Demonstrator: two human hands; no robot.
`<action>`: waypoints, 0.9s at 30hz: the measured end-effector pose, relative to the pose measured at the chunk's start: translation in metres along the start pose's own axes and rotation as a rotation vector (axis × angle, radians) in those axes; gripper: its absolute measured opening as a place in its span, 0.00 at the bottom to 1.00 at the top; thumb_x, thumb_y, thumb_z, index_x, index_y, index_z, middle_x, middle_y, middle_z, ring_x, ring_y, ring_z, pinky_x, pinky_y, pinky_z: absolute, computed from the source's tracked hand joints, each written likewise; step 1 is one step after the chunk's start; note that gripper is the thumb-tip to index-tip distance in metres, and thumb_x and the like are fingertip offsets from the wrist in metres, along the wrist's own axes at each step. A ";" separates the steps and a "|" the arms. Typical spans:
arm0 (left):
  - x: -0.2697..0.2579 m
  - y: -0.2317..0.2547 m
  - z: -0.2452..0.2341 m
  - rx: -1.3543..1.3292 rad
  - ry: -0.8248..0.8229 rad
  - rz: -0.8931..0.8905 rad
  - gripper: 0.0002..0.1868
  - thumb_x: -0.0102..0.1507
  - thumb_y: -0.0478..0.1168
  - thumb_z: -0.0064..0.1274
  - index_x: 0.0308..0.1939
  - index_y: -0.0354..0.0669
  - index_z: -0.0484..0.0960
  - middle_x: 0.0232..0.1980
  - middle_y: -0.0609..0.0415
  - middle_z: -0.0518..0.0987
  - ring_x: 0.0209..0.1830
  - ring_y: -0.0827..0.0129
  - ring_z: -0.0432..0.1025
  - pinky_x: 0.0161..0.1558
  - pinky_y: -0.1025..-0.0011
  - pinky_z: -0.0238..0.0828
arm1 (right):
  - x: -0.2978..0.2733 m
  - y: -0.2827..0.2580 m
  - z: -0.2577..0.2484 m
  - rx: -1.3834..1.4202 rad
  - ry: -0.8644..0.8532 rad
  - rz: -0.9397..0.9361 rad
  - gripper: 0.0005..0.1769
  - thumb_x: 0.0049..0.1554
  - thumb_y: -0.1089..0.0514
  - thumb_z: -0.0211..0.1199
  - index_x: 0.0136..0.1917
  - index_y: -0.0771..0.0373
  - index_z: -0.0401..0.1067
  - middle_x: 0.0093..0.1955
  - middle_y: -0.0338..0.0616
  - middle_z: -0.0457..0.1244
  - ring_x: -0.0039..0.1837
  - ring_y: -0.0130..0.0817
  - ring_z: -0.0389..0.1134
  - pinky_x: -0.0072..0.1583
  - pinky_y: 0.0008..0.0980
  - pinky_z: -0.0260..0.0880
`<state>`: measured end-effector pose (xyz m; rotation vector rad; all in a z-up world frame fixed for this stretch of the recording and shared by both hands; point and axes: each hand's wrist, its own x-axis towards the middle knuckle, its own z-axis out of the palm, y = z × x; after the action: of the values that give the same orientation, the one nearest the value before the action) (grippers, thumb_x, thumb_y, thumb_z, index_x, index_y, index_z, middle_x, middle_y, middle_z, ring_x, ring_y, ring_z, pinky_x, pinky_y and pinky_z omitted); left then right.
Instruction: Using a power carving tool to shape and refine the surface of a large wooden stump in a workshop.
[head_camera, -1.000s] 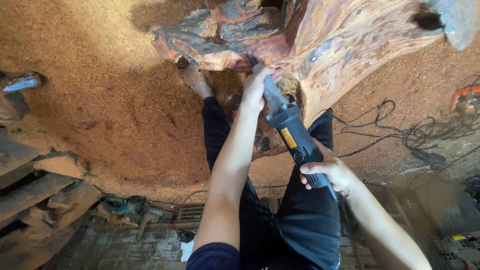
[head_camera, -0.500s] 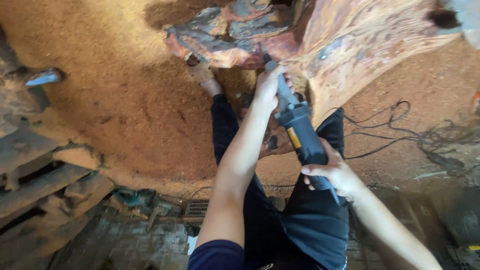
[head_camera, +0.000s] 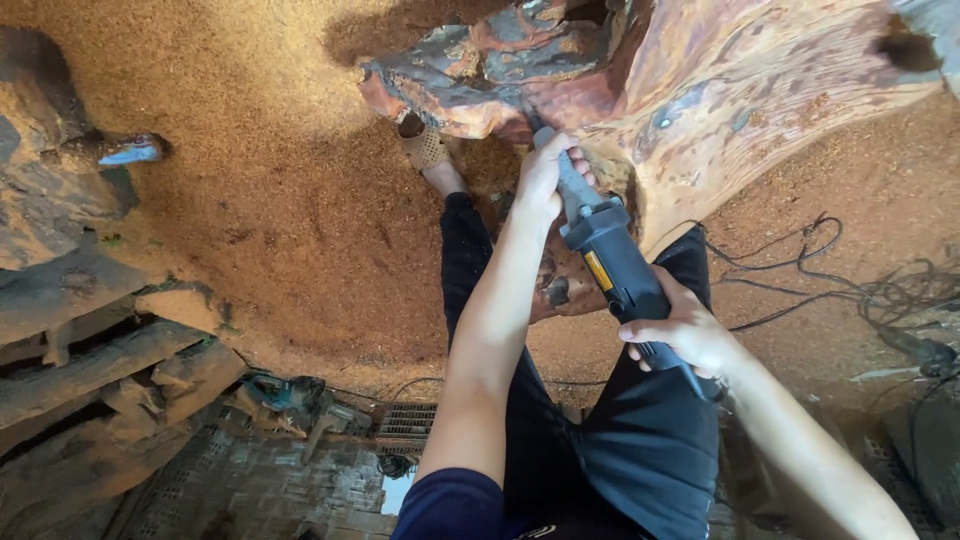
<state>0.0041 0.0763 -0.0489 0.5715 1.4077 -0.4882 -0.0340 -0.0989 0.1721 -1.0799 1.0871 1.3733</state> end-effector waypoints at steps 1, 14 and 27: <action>-0.001 0.000 0.000 -0.021 -0.009 0.000 0.09 0.52 0.33 0.61 0.25 0.37 0.74 0.22 0.52 0.71 0.15 0.65 0.71 0.19 0.55 0.76 | 0.002 0.002 -0.002 -0.019 -0.006 -0.010 0.54 0.38 0.77 0.73 0.76 0.62 0.61 0.40 0.74 0.63 0.32 0.64 0.71 0.30 0.61 0.72; -0.011 -0.011 0.003 0.141 -0.042 0.024 0.11 0.53 0.32 0.61 0.31 0.39 0.72 0.23 0.49 0.72 0.15 0.63 0.71 0.17 0.56 0.75 | -0.026 0.016 0.022 0.133 0.034 -0.078 0.65 0.42 0.76 0.69 0.85 0.46 0.45 0.51 0.73 0.61 0.33 0.60 0.72 0.29 0.53 0.75; -0.016 0.006 -0.011 0.117 0.006 0.028 0.07 0.54 0.32 0.59 0.28 0.40 0.74 0.22 0.52 0.73 0.15 0.66 0.71 0.17 0.56 0.76 | -0.012 0.010 0.022 0.006 0.043 -0.048 0.64 0.39 0.77 0.72 0.83 0.43 0.53 0.54 0.76 0.61 0.35 0.63 0.73 0.30 0.53 0.74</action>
<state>-0.0022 0.0878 -0.0334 0.6865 1.3813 -0.5499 -0.0446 -0.0796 0.1887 -1.1287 1.0889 1.3131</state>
